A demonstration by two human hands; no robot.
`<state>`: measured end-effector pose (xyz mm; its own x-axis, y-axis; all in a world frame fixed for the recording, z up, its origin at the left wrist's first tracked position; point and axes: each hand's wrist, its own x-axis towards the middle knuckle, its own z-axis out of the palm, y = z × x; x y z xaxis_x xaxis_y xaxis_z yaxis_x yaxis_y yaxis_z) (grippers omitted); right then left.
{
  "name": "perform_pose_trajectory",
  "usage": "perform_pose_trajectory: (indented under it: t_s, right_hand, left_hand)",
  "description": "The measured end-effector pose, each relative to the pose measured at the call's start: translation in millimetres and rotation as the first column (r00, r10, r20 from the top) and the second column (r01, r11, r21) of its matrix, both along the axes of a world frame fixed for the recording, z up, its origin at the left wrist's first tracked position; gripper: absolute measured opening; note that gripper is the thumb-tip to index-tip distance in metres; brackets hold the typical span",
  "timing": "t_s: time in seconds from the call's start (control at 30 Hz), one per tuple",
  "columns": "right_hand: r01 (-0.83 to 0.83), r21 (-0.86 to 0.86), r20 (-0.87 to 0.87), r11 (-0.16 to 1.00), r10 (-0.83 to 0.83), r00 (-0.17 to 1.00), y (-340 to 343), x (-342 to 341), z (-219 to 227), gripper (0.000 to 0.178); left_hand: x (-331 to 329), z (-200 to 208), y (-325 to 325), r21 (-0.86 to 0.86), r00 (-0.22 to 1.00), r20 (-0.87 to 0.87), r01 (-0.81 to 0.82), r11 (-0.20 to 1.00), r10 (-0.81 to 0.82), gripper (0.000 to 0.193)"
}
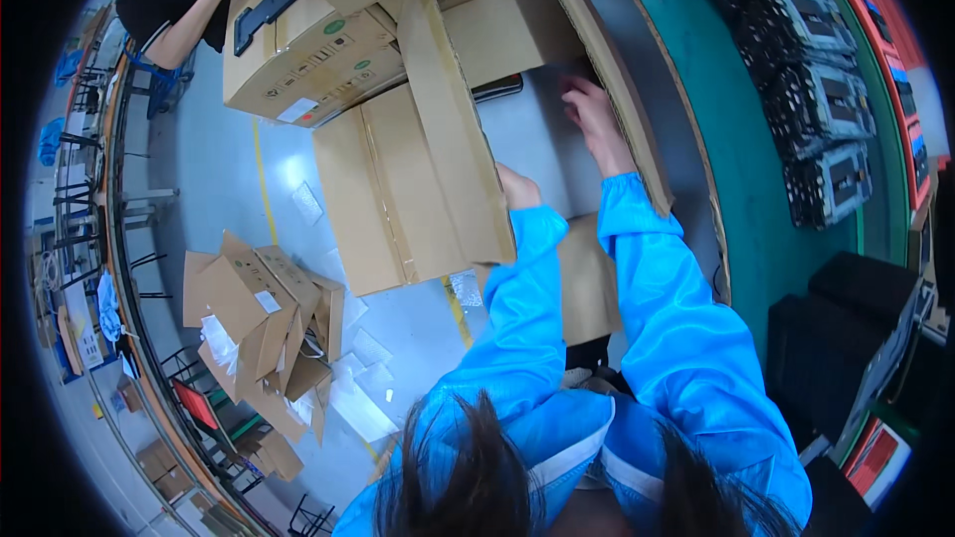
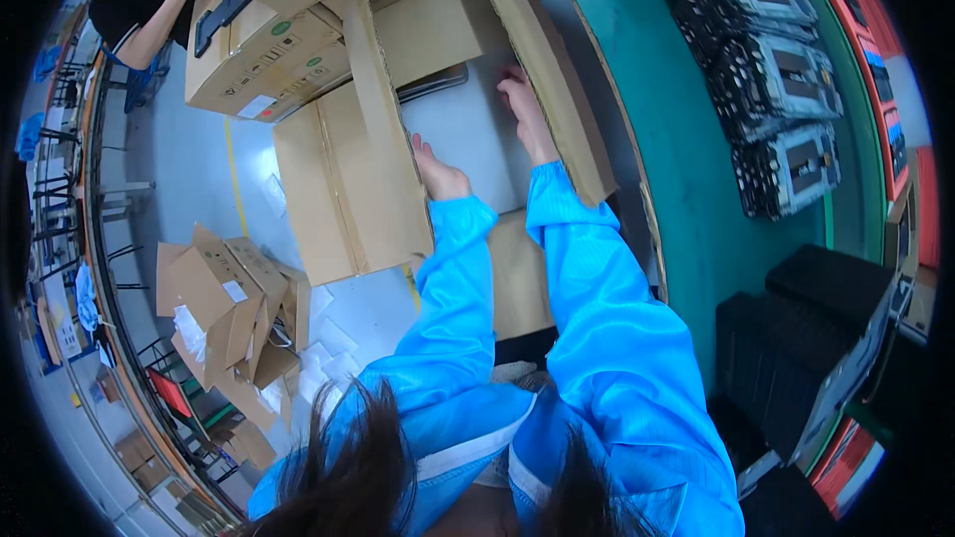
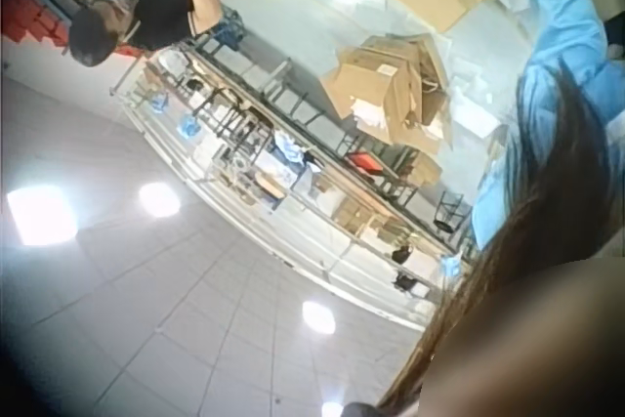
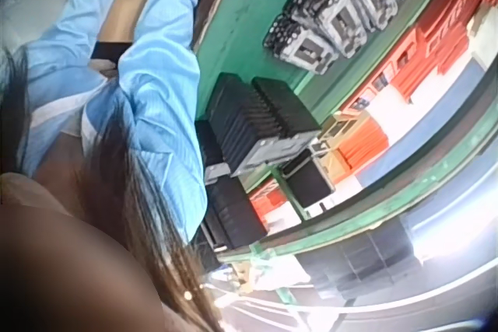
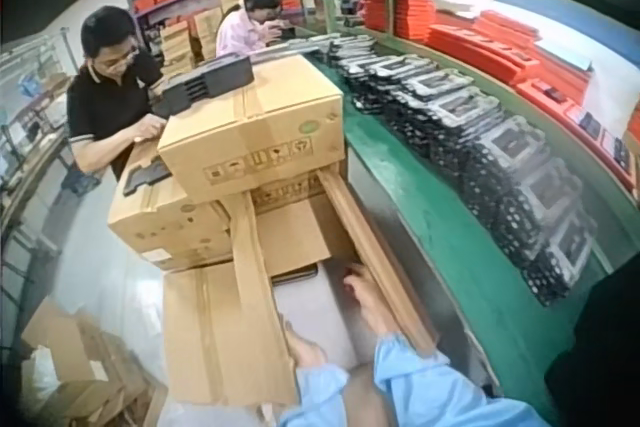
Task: The worker assembles electronic units by inserting internal components into black plastic housings at a factory workstation.
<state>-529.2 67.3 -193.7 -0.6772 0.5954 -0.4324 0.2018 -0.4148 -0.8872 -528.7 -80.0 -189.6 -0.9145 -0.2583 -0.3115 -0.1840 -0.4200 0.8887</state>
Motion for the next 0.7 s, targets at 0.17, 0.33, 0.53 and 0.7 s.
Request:
perform_pose_trajectory:
  t_s: [0.17,0.33,0.53,0.7]
  right_hand:
    - [-0.149,0.183,0.191,0.972,0.114,0.975,28,-26,-61,0.047]
    - [-0.168,0.134,0.164,0.977,0.145,0.976,-32,-64,-54,0.054]
    - [-0.204,0.52,0.08,0.829,0.191,0.978,15,-125,-85,0.064]
    - [-0.255,0.576,0.12,0.777,0.228,0.966,21,-119,-128,0.065]
  left_hand:
    - [-65,-75,7,-0.318,0.99,0.016,0.138,0.938,-0.14,0.044]
    - [-108,-182,-18,-0.515,0.992,-0.047,0.074,0.854,-0.114,0.041]
    - [-194,-193,-26,0.375,0.976,0.174,0.059,0.925,-0.132,0.041]
    - [-150,-215,-11,0.48,0.986,0.134,0.022,0.877,-0.098,0.044]
